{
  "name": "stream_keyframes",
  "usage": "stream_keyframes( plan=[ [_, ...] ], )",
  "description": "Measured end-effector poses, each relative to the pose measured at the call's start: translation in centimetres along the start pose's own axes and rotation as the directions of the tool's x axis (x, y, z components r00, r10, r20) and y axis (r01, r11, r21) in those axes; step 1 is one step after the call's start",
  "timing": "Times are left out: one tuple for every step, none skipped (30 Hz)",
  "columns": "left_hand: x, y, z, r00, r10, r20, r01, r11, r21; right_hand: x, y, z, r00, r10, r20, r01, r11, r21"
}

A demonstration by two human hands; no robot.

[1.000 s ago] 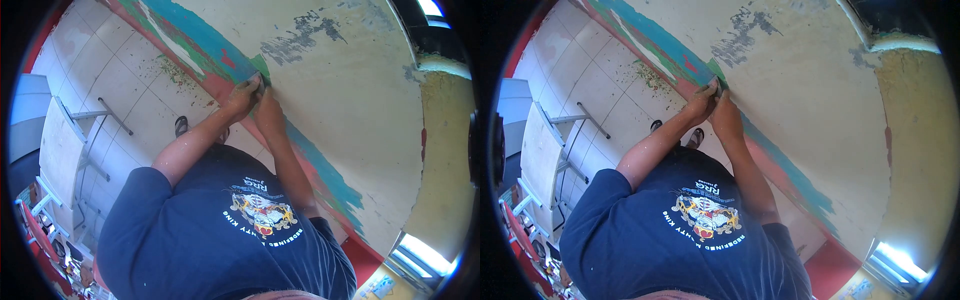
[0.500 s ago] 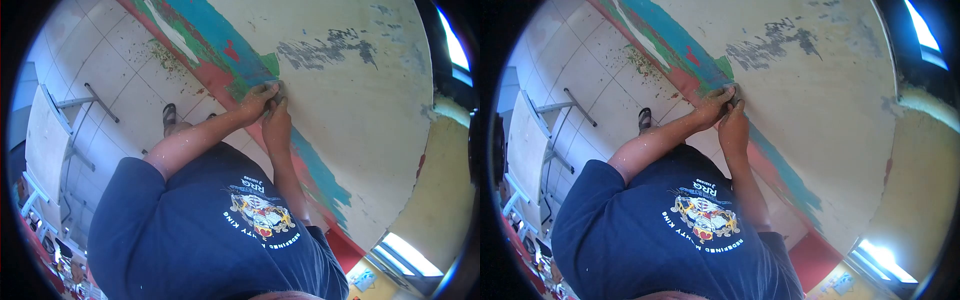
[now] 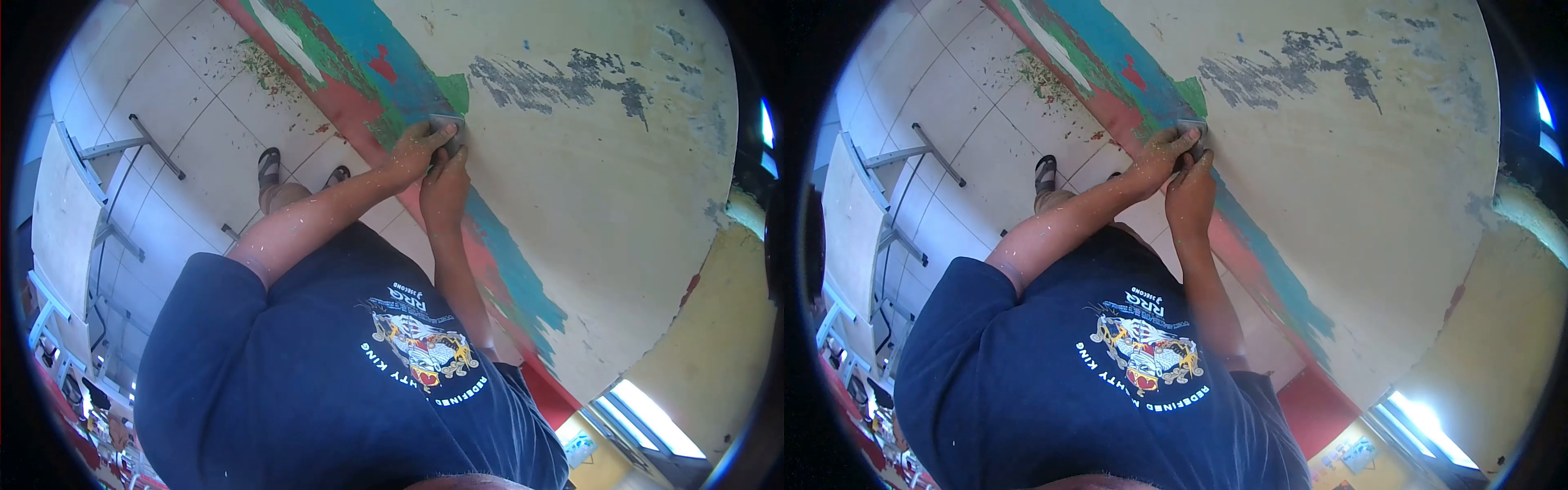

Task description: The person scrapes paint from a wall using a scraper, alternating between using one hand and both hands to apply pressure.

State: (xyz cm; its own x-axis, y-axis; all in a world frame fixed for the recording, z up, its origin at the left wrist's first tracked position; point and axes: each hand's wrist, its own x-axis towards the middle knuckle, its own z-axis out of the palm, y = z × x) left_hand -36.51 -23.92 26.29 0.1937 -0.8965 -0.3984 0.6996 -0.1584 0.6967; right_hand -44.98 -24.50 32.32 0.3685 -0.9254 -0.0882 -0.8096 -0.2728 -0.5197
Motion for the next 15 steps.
stream_keyframes(
  plan=[
    [0.0,-0.1,-0.1,1.0,-0.026,0.002,0.026,1.0,-0.014,0.1,0.2,0.2,1.0,-0.007,-0.001,0.007,1.0,0.018],
    [0.2,-0.3,-0.1,0.999,-0.054,0.005,0.054,0.998,-0.03,0.2,0.4,0.3,1.0,-0.007,0.0,0.007,1.0,0.023],
    [0.0,0.0,-0.1,0.998,-0.058,0.004,0.058,0.998,-0.028,0.4,-0.2,0.0,1.0,-0.001,0.028,0.0,1.0,0.011],
    [-0.3,0.3,-0.2,0.999,-0.044,0.004,0.044,0.999,-0.03,0.3,-0.5,-0.3,0.998,0.01,0.058,-0.009,1.0,-0.004],
    [-0.3,0.6,-0.2,1.0,-0.023,0.005,0.023,0.999,-0.03,0.2,-0.2,-0.1,0.998,0.012,0.058,-0.012,1.0,-0.003],
    [-0.1,0.2,-0.2,1.0,-0.022,0.004,0.022,0.999,-0.027,-0.1,0.2,0.4,1.0,-0.006,0.013,0.006,0.999,0.031],
    [0.2,-0.5,-0.2,1.0,-0.005,-0.023,0.005,1.0,0.019,-0.1,0.1,0.7,0.999,-0.025,-0.033,0.027,0.997,0.069],
    [0.5,-1.1,-0.4,0.999,0.014,-0.05,-0.011,0.998,0.064,-0.1,0.0,0.7,0.999,-0.027,-0.035,0.029,0.997,0.076],
    [0.4,-0.5,-0.4,0.999,0.017,-0.051,-0.013,0.998,0.068,-0.1,-0.2,0.6,0.999,-0.018,-0.031,0.02,0.997,0.08],
    [0.3,0.2,-0.3,0.997,0.029,-0.075,-0.022,0.996,0.085,0.0,-0.2,0.5,1.0,-0.008,-0.024,0.01,0.997,0.08],
    [0.1,0.3,-0.2,0.995,0.033,-0.098,-0.024,0.995,0.1,0.0,-0.3,0.5,1.0,-0.003,-0.02,0.005,0.997,0.079],
    [-0.1,0.0,-0.4,0.995,0.022,-0.098,-0.012,0.995,0.099,0.0,-0.5,0.5,1.0,0.014,0.005,-0.015,0.994,0.107],
    [0.1,-0.1,-0.8,0.998,-0.001,-0.067,0.009,0.994,0.111,0.0,-0.7,0.5,0.999,0.026,0.026,-0.03,0.99,0.137],
    [0.2,0.1,-1.1,0.999,-0.02,-0.037,0.024,0.992,0.125,-0.2,-0.1,0.8,0.999,0.028,0.025,-0.031,0.99,0.14],
    [0.1,0.1,-1.0,0.999,-0.015,-0.037,0.019,0.991,0.13,-0.4,0.3,1.2,1.0,0.019,0.006,-0.02,0.992,0.128]
  ],
)
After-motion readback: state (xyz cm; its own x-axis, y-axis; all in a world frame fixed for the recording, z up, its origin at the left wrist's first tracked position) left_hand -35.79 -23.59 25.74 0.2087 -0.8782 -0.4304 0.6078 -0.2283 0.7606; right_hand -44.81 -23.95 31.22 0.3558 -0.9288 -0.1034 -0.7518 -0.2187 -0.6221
